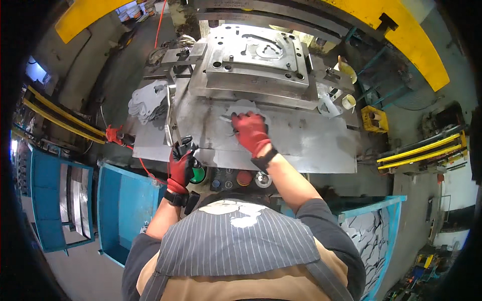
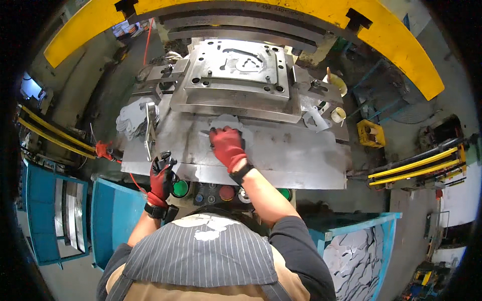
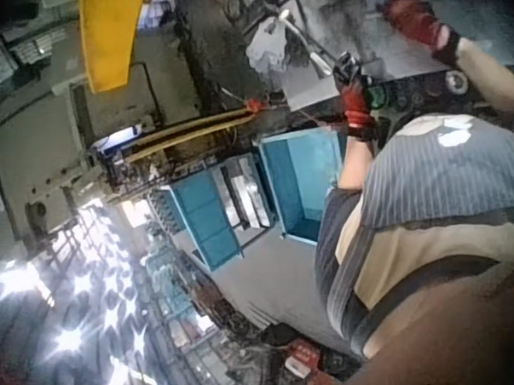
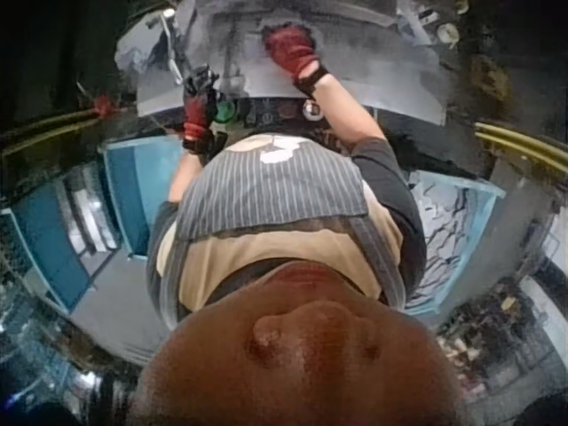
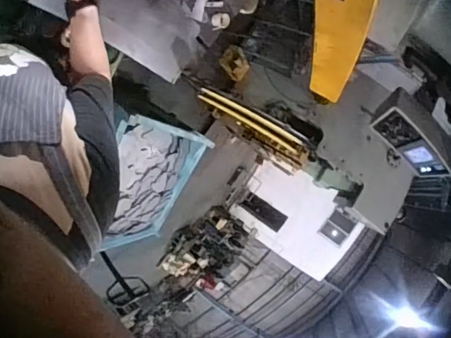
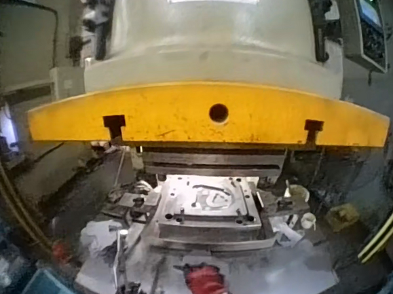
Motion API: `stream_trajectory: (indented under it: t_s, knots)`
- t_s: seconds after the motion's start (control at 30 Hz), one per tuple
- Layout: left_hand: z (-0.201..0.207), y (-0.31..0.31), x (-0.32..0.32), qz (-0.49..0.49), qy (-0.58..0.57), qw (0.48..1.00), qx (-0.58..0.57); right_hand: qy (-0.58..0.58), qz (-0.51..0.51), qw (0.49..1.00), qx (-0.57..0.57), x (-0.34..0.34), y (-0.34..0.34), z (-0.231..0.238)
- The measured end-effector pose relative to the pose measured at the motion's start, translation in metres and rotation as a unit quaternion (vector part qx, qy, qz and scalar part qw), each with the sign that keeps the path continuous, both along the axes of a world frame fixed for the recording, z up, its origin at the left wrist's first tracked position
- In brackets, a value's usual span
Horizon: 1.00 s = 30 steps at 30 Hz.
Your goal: Operate a hydraulic press machine to stamp metal components using tongs to position parts.
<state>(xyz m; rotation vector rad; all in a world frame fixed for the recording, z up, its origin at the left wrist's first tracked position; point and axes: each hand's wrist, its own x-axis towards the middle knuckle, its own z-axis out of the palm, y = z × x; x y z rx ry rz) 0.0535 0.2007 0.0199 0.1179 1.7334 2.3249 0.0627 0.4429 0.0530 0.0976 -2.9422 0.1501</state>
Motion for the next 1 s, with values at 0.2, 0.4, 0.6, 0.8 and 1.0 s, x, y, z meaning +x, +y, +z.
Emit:
stream_trajectory:
  t_s: [0.2,0.4,0.6,0.8,1.0]
  knots:
    - [0.012,0.03,0.015,-0.054,-0.066,0.985,0.149,0.156,-0.111,0.486,-0.853,0.074,-0.013,0.008]
    - [0.057,0.05,0.021,-0.044,0.032,0.997,0.054,-0.093,0.031,0.517,-0.85,0.106,-0.017,0.021]
    - [0.058,0.05,0.02,-0.053,-0.012,0.995,0.08,0.014,0.004,0.549,-0.836,0.102,0.007,0.01]
    - [0.0,0.041,0.003,-0.009,0.023,0.996,0.085,0.018,-0.041,0.471,-0.881,0.097,0.022,0.01]
    - [-0.092,-0.013,-0.029,0.063,0.16,0.975,-0.142,0.179,-0.045,0.553,-0.813,0.009,0.113,0.078]
